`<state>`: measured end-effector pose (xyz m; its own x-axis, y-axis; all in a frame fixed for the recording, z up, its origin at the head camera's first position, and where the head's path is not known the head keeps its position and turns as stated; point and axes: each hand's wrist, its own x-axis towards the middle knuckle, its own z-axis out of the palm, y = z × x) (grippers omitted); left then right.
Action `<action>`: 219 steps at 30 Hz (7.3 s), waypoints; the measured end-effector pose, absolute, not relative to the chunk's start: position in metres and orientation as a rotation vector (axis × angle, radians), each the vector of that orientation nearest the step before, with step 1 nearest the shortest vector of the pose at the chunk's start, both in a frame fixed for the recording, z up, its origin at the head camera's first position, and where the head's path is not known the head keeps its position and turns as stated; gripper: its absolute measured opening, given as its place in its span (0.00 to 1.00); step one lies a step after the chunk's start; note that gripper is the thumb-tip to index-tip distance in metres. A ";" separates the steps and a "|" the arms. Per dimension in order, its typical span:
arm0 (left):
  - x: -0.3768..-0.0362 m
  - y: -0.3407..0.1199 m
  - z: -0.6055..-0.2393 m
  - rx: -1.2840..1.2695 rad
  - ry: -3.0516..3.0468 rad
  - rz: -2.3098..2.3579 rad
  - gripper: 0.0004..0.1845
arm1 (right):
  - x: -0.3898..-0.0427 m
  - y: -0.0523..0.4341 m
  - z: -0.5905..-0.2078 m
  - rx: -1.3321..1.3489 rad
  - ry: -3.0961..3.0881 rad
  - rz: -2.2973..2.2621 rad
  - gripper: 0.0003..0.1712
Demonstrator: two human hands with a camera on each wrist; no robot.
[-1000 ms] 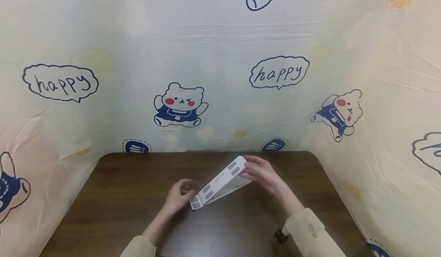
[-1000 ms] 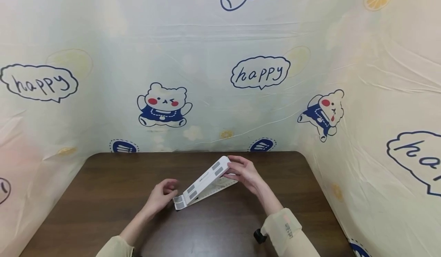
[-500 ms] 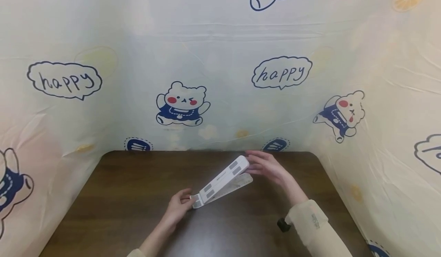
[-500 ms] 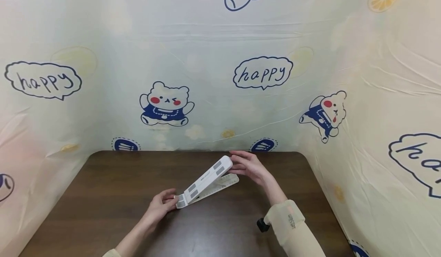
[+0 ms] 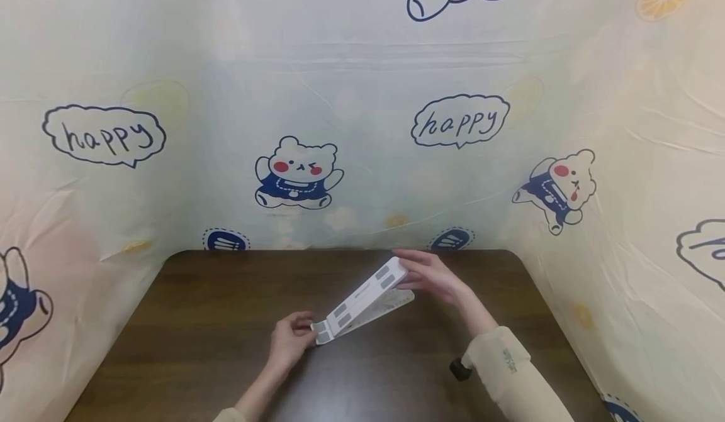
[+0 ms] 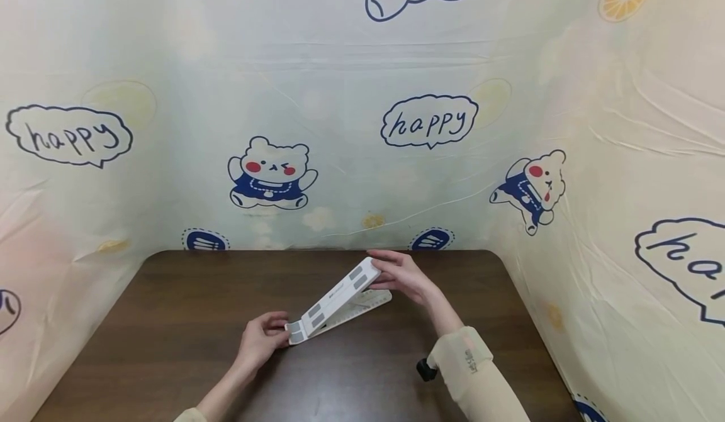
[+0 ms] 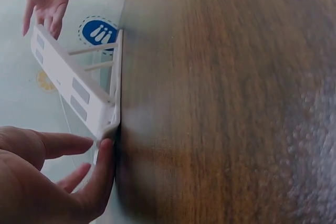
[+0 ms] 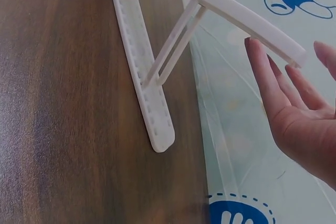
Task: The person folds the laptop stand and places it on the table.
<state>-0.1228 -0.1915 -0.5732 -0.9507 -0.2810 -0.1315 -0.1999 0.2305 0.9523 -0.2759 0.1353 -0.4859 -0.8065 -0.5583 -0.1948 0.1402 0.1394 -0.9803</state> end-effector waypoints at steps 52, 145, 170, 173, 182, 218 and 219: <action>-0.118 -0.191 -0.578 0.454 -2.632 -1.709 0.08 | -0.266 0.123 -0.489 -0.215 1.948 -1.788 0.27; -0.147 -0.199 -0.567 0.411 -2.545 -1.724 0.19 | -0.242 0.123 -0.493 -0.010 1.815 -2.032 0.29; -0.154 -0.206 -0.575 0.389 -2.546 -1.631 0.16 | -0.231 0.120 -0.494 0.045 1.740 -2.078 0.31; -0.157 -0.207 -0.577 0.416 -2.532 -1.610 0.16 | -0.229 0.119 -0.494 0.047 1.732 -2.087 0.31; -0.165 -0.208 -0.580 0.466 -2.531 -1.562 0.14 | -0.226 0.117 -0.495 0.050 1.711 -2.108 0.31; -0.196 -0.219 -0.577 0.499 -2.577 -1.442 0.13 | -0.195 0.108 -0.494 -0.019 1.591 -2.079 0.37; -0.196 -0.219 -0.577 0.501 -2.577 -1.446 0.13 | -0.194 0.108 -0.494 -0.020 1.590 -2.083 0.36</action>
<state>-0.1965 -0.2187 -0.5770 -0.9340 -0.3555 -0.0360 -0.2160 0.4814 0.8495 -0.1943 0.1076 -0.4941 -0.8671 -0.4043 -0.2909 0.3872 -0.1798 -0.9043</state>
